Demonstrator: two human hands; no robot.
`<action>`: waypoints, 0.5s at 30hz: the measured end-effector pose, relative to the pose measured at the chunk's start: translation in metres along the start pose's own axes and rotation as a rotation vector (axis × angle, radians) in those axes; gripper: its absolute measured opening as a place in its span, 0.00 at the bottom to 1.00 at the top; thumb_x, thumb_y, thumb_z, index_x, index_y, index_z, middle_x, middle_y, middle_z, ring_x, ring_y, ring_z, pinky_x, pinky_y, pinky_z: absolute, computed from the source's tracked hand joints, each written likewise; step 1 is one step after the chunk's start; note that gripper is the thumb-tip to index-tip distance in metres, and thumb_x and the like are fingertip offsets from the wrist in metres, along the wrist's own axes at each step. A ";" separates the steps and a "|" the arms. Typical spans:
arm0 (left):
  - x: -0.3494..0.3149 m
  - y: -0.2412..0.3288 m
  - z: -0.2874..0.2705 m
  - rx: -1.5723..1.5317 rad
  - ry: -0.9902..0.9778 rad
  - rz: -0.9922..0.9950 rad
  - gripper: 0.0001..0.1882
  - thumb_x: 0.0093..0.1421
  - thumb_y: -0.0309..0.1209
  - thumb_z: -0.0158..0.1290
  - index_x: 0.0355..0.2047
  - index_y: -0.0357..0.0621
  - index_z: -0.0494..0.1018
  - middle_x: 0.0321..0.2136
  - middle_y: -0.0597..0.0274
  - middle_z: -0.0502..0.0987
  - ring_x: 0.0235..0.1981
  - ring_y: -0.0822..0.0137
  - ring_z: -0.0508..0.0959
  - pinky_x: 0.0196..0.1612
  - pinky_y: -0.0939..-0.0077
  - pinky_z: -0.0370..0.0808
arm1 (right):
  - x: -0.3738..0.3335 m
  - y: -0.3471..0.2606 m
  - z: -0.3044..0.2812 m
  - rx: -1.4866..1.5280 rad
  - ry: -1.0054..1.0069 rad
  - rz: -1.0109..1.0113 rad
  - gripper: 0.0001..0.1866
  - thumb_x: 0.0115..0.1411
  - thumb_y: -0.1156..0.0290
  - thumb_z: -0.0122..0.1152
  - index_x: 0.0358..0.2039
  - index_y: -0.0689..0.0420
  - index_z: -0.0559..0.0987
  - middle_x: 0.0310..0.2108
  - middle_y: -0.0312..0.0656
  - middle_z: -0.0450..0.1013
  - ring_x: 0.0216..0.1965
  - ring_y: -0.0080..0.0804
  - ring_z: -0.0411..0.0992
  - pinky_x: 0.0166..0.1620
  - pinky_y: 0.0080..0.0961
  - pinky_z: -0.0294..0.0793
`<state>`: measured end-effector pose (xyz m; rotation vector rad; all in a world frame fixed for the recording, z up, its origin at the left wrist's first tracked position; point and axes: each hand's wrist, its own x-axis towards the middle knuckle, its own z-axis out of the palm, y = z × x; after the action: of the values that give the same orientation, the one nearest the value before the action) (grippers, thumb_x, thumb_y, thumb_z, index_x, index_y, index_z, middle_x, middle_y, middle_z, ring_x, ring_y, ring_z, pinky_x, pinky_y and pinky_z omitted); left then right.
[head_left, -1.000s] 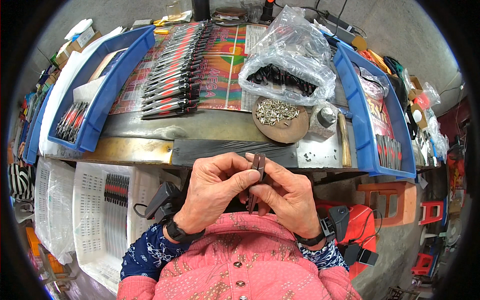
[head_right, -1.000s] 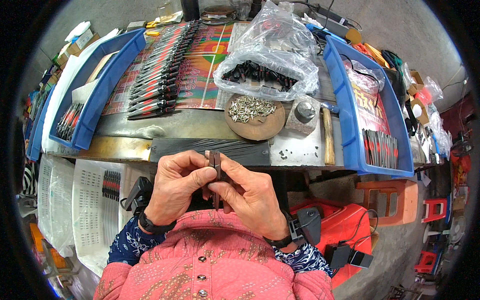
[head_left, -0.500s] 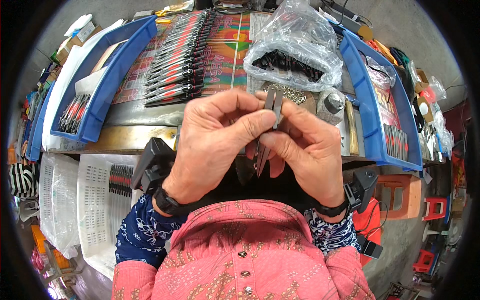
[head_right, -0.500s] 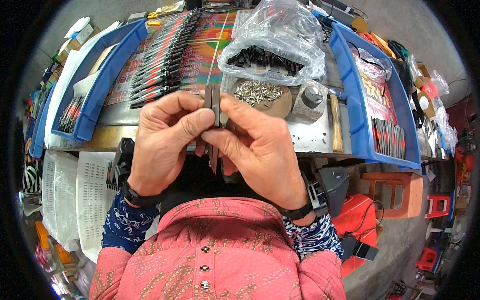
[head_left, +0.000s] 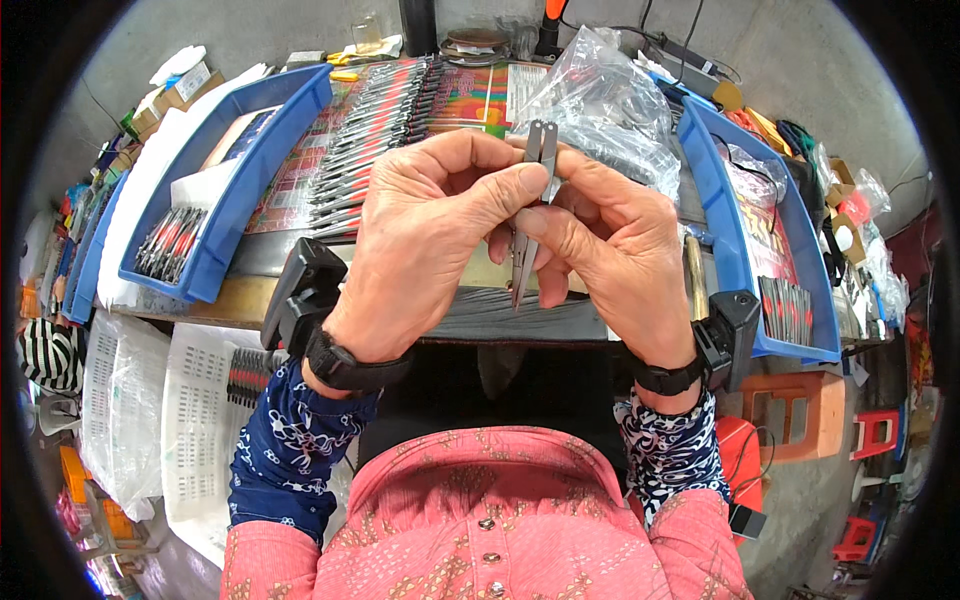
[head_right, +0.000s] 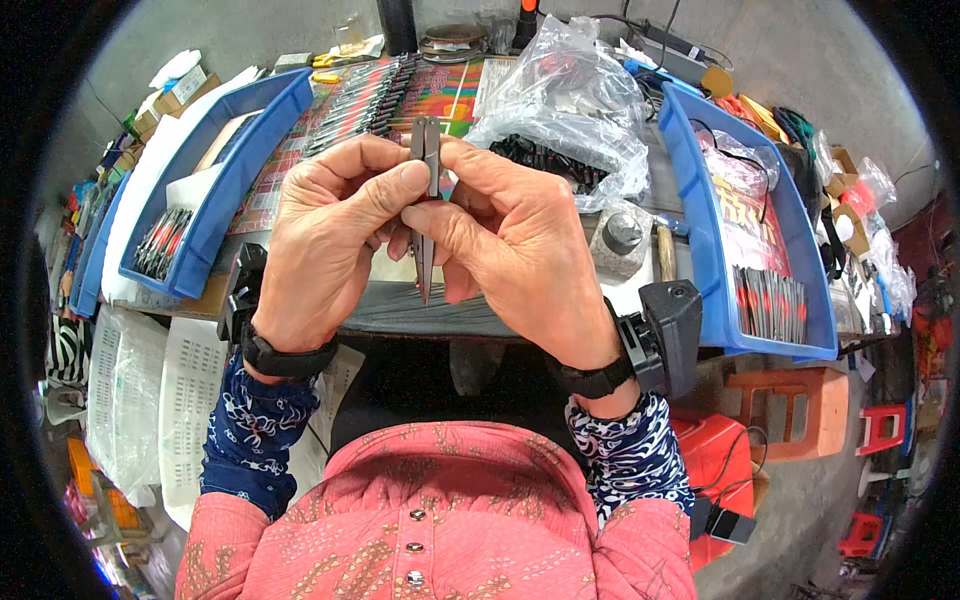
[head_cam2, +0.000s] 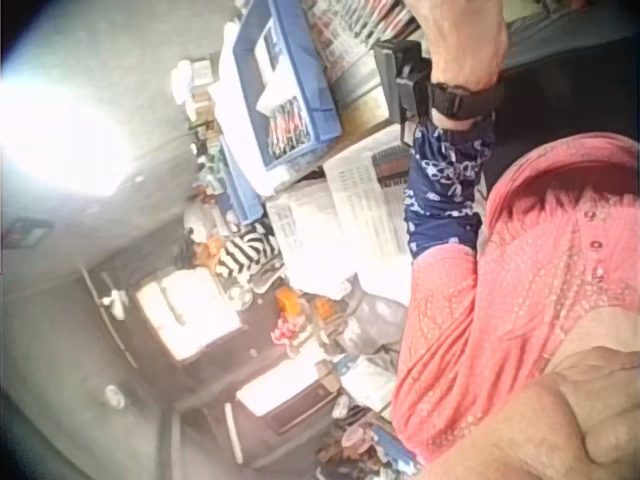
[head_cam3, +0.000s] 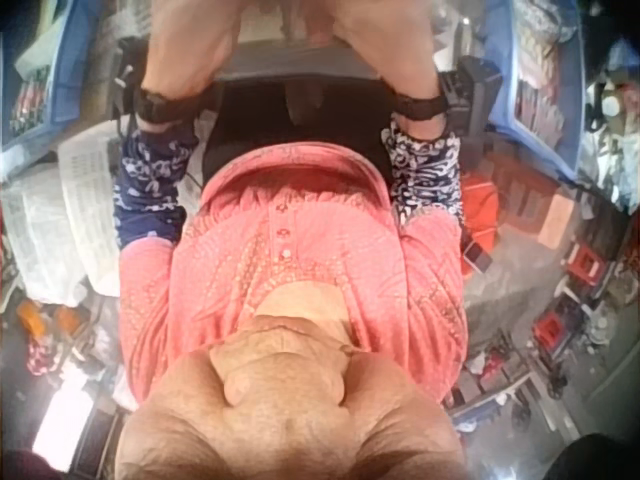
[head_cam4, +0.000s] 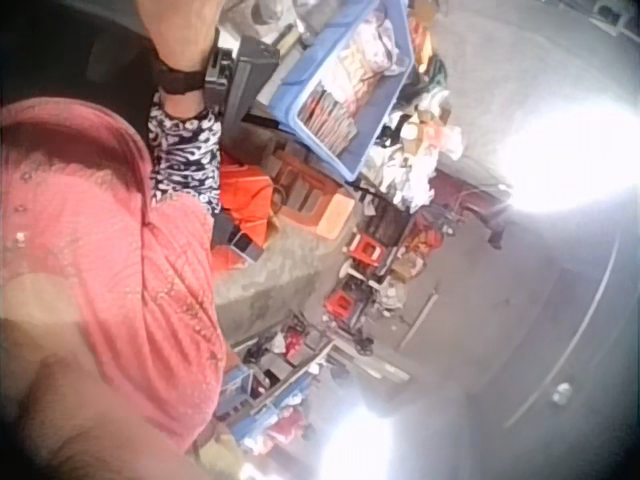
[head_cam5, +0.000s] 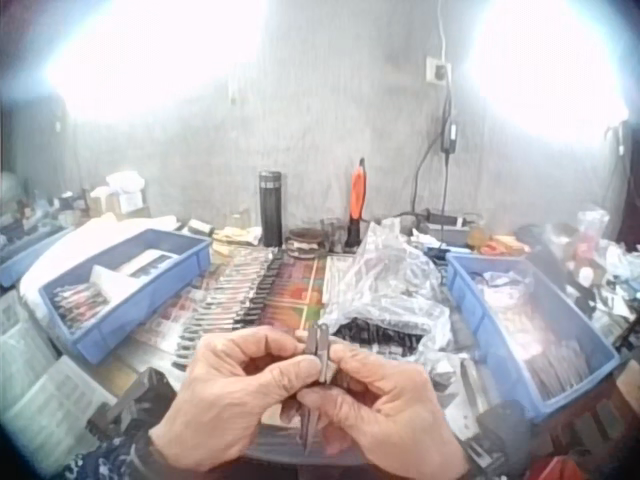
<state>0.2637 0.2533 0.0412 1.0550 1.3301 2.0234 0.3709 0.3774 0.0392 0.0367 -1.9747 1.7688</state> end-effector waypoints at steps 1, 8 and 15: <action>0.001 0.000 0.000 0.009 -0.001 0.004 0.06 0.61 0.28 0.57 0.35 0.38 0.77 0.27 0.67 0.78 0.24 0.81 0.72 0.24 0.88 0.68 | 0.001 0.001 -0.001 -0.001 0.004 0.021 0.20 0.61 0.74 0.60 0.54 0.60 0.74 0.24 0.33 0.74 0.18 0.13 0.68 0.19 0.11 0.68; 0.005 -0.006 -0.002 0.038 -0.002 0.014 0.06 0.61 0.28 0.58 0.35 0.37 0.77 0.27 0.67 0.78 0.23 0.81 0.73 0.23 0.88 0.68 | 0.002 0.004 -0.004 0.071 -0.033 0.024 0.19 0.62 0.73 0.60 0.54 0.61 0.74 0.27 0.35 0.75 0.21 0.14 0.69 0.20 0.11 0.70; 0.004 -0.010 -0.003 0.109 0.003 0.026 0.06 0.60 0.27 0.58 0.35 0.36 0.77 0.26 0.66 0.78 0.24 0.80 0.74 0.23 0.87 0.69 | 0.001 0.012 -0.005 0.072 -0.037 0.028 0.19 0.62 0.72 0.60 0.53 0.60 0.74 0.27 0.34 0.76 0.22 0.13 0.70 0.20 0.10 0.70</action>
<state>0.2590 0.2590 0.0327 1.1228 1.4494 1.9915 0.3679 0.3847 0.0289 0.0667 -1.9451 1.8699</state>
